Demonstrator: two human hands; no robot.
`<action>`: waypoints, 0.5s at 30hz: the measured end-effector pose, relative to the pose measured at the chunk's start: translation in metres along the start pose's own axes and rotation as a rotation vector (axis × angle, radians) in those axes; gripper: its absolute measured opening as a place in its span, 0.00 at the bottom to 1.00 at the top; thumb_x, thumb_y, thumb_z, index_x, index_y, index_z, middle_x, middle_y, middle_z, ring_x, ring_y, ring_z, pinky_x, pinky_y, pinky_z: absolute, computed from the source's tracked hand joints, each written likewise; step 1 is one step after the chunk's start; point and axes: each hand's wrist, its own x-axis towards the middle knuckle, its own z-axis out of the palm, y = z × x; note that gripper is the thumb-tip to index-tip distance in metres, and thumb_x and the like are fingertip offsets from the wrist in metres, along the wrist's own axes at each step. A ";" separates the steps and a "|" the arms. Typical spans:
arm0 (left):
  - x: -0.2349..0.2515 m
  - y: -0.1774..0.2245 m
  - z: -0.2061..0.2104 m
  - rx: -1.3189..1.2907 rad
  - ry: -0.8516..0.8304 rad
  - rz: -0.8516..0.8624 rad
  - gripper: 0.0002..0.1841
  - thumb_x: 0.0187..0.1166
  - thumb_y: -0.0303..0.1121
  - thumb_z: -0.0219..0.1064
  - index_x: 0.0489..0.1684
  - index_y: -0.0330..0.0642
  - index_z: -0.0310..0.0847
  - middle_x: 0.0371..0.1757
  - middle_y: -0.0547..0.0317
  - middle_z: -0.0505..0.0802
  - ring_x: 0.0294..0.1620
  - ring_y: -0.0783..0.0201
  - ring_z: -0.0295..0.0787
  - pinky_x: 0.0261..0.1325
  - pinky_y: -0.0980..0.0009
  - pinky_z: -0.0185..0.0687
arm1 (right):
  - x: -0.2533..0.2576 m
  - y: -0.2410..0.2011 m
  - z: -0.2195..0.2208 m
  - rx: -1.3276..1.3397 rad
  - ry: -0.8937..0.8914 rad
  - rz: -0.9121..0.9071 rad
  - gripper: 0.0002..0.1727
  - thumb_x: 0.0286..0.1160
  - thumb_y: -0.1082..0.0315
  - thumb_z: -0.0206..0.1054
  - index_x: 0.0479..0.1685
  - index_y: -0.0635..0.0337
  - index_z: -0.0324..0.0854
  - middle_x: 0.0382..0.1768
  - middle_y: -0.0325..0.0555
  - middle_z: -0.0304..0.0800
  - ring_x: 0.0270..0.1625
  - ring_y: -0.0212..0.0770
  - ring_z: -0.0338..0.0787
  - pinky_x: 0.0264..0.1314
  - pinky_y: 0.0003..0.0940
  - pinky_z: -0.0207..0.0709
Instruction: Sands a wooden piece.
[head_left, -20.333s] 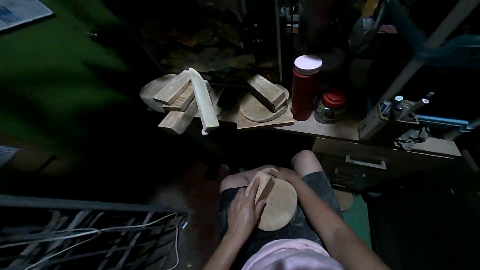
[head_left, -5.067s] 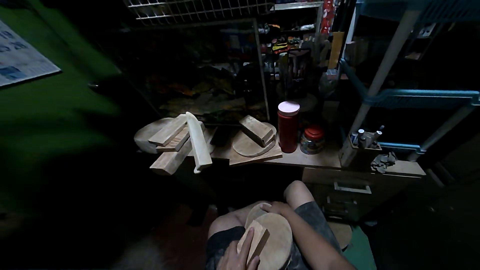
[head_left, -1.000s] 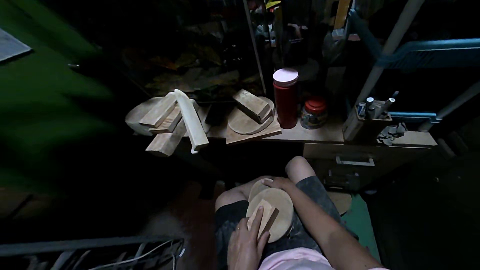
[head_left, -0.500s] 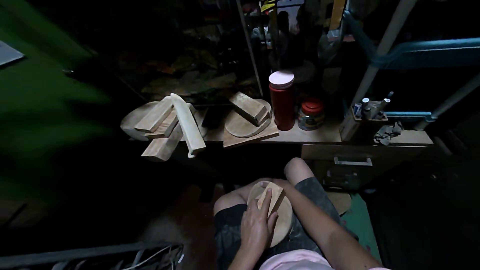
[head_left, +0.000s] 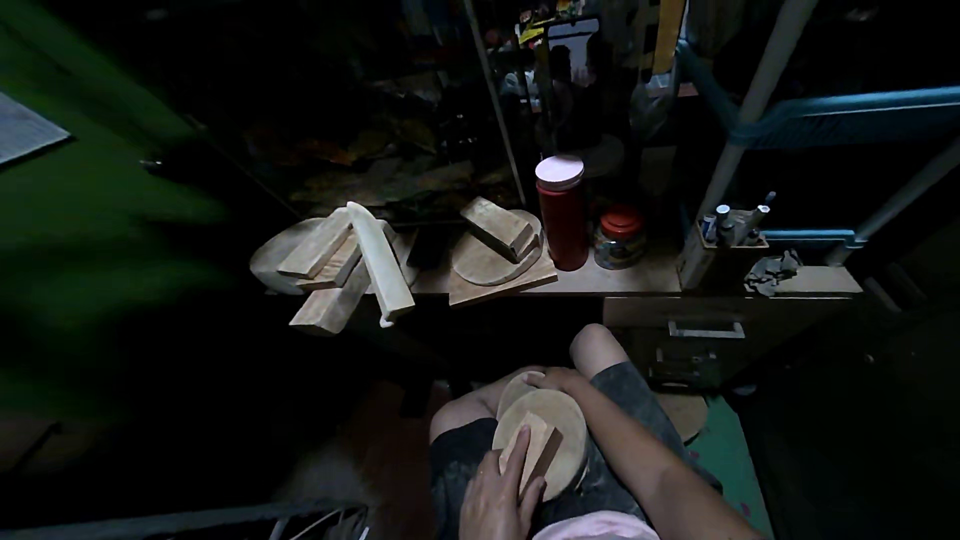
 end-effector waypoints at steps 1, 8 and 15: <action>0.007 0.003 0.002 0.005 0.008 -0.001 0.36 0.76 0.47 0.73 0.87 0.54 0.71 0.62 0.26 0.87 0.57 0.28 0.88 0.57 0.35 0.82 | 0.000 -0.001 0.000 0.004 0.005 0.000 0.48 0.85 0.27 0.44 0.84 0.62 0.71 0.83 0.65 0.72 0.88 0.62 0.69 0.88 0.68 0.56; 0.062 0.027 0.009 0.064 -0.094 -0.049 0.37 0.81 0.51 0.68 0.93 0.65 0.61 0.71 0.31 0.83 0.66 0.34 0.85 0.67 0.41 0.78 | 0.031 0.030 0.025 0.263 0.145 -0.206 0.30 0.93 0.50 0.54 0.77 0.66 0.78 0.78 0.60 0.80 0.82 0.51 0.78 0.88 0.48 0.65; 0.046 0.021 0.007 0.027 -0.055 0.030 0.38 0.78 0.48 0.72 0.92 0.59 0.64 0.63 0.26 0.86 0.59 0.30 0.87 0.59 0.39 0.82 | -0.022 0.003 0.007 0.119 0.094 -0.127 0.35 0.92 0.43 0.52 0.80 0.64 0.75 0.81 0.62 0.76 0.86 0.57 0.73 0.90 0.59 0.60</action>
